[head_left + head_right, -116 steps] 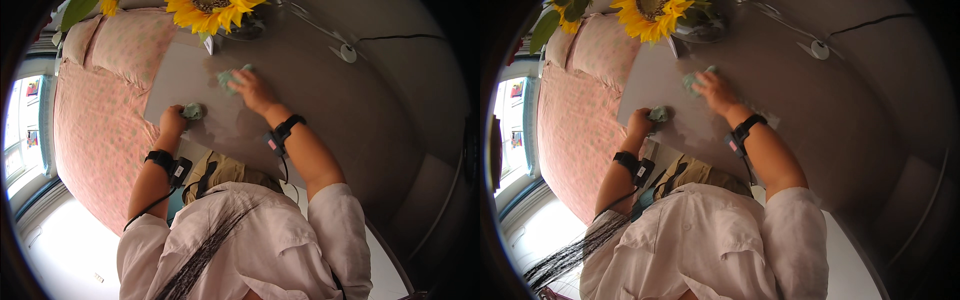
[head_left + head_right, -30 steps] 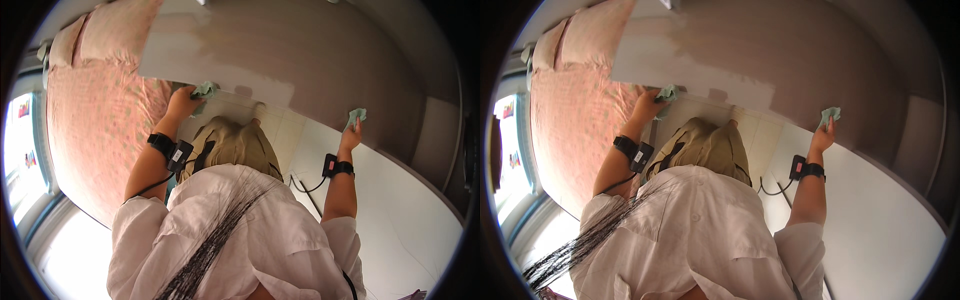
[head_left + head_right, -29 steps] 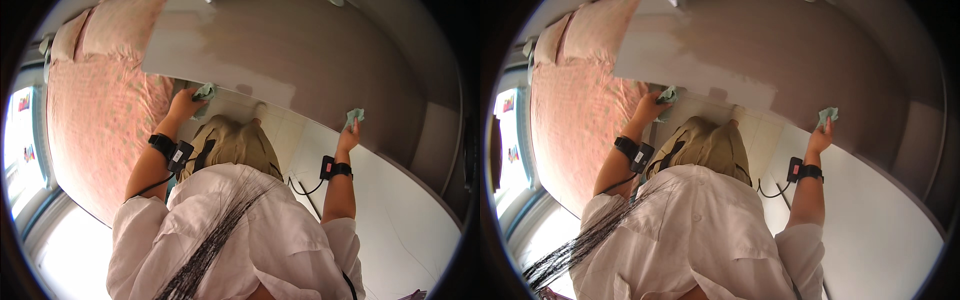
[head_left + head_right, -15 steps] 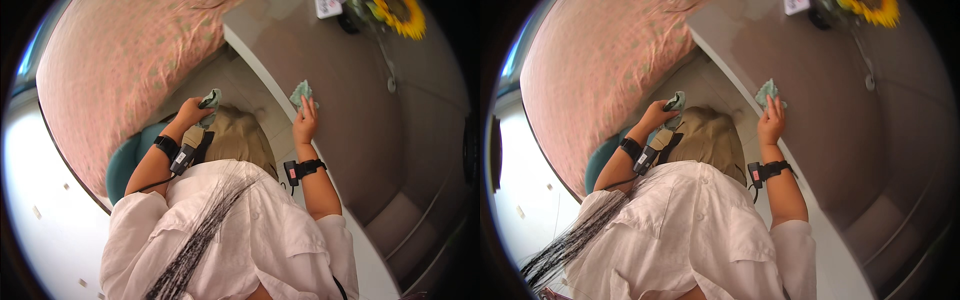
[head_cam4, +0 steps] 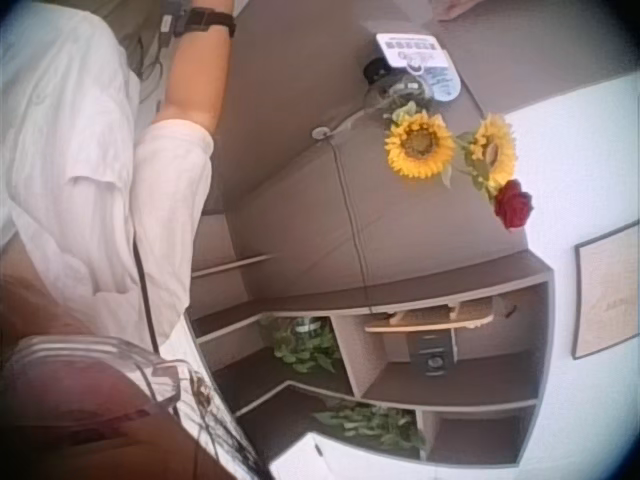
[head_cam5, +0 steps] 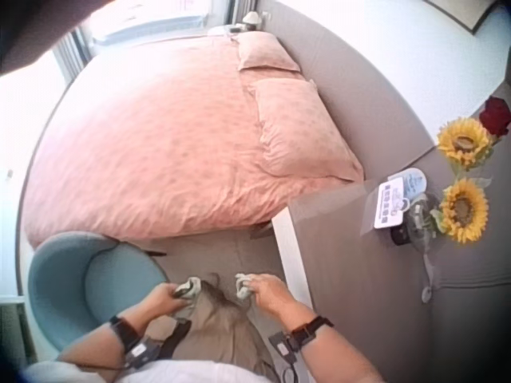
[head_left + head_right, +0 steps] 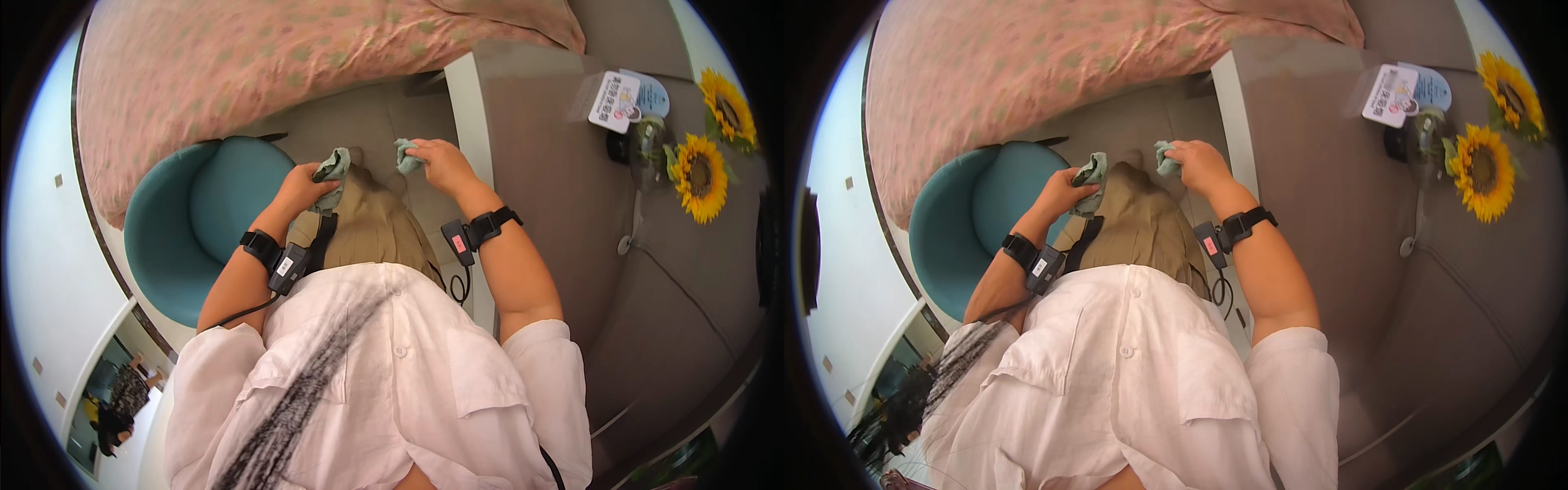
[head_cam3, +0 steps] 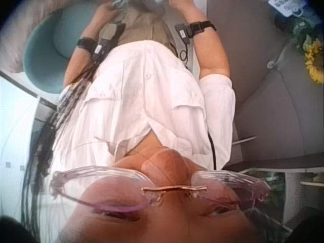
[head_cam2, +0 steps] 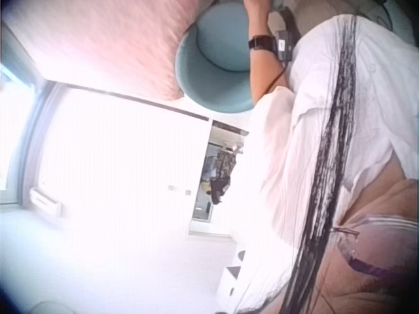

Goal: The person arranges flowers in a vase, wipes a desk with a cloth, cleans a chair, moves a table and pillows on a window seat, and wipes a window sill.

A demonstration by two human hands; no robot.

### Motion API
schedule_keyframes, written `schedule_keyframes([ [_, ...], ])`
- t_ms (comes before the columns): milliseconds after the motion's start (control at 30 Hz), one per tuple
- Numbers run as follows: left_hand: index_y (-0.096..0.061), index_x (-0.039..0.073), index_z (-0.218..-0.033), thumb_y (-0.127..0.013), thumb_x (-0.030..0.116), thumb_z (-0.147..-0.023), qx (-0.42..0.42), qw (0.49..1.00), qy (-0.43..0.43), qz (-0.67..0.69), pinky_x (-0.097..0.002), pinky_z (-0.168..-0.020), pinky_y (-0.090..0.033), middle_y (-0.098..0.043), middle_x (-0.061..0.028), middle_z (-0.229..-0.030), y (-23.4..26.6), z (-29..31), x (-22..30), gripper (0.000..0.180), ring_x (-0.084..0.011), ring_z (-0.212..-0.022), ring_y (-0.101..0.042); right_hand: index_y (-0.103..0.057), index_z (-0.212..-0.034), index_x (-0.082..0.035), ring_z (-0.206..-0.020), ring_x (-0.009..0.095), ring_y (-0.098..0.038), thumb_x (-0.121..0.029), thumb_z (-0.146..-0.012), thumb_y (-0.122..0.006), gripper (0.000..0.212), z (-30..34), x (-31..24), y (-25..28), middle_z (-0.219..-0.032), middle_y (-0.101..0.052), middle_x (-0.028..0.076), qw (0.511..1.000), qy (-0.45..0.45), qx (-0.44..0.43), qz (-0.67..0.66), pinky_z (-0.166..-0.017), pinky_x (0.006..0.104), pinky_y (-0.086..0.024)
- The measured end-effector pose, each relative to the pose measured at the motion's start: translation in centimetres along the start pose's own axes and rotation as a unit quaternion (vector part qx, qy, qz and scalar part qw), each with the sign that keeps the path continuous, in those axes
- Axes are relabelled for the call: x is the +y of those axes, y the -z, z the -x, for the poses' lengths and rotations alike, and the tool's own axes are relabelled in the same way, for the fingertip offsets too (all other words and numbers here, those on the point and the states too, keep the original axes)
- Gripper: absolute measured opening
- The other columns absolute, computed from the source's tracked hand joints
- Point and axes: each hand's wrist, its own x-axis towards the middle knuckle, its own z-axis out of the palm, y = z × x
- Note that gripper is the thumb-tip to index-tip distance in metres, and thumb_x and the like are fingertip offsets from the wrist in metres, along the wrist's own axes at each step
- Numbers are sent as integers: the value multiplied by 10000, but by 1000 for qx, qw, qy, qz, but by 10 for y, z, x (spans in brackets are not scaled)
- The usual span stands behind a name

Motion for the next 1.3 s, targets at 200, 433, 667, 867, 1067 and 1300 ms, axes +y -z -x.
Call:
schedule_keyframes([
  [200,-655,-15,-1025,-708,132,-807,27,998,3,56,-271,-710,-498,-673,-43,-857,1,2,-5,268,-98,-766,-607,-685,-996,-107,-1027,318,-565,-56,-812,-526,248,-57,38,50,-1140,-616,138,944,117,143,274,-850,433,-447],
  [433,-660,-3,-1006,-710,124,-810,43,996,22,77,-263,-700,-500,-672,-37,-849,3,-2,-20,238,-91,-760,-605,-688,-939,-70,-1128,255,-493,-132,-857,-509,207,-96,47,92,-1151,-602,94,894,94,76,432,-923,372,-399],
  [667,-660,-1,-990,-714,127,-809,39,996,19,82,-265,-675,-497,-667,-27,-820,16,-7,-26,228,-89,-733,-602,-696,-906,-55,-995,224,-508,-150,-873,-479,239,-62,55,71,-1005,-595,73,805,88,-38,586,-918,341,-342],
  [867,-660,-4,-986,-714,136,-808,37,996,23,77,-262,-675,-492,-668,-31,-816,8,2,-27,232,-83,-730,-600,-704,-954,-99,-1029,228,-499,-176,-891,-481,245,5,43,34,-1030,-599,65,780,3,-165,604,-930,368,-326],
  [1067,-657,-4,-1011,-708,157,-813,21,1000,-12,13,-270,-703,-494,-671,-47,-844,-31,24,-29,260,-101,-757,-615,-707,-1009,-129,-1099,231,-475,-198,-869,-531,235,102,41,-7,-1081,-605,55,754,-42,-246,607,-957,371,-296],
  [1300,-660,-8,-1009,-723,175,-801,-39,997,10,63,-273,-689,-504,-672,-58,-853,-96,43,-54,284,-119,-750,-623,-693,-1058,-155,-1110,224,-480,-227,-858,-569,246,240,45,-79,-1118,-617,41,733,-83,-353,575,-944,379,-287],
])
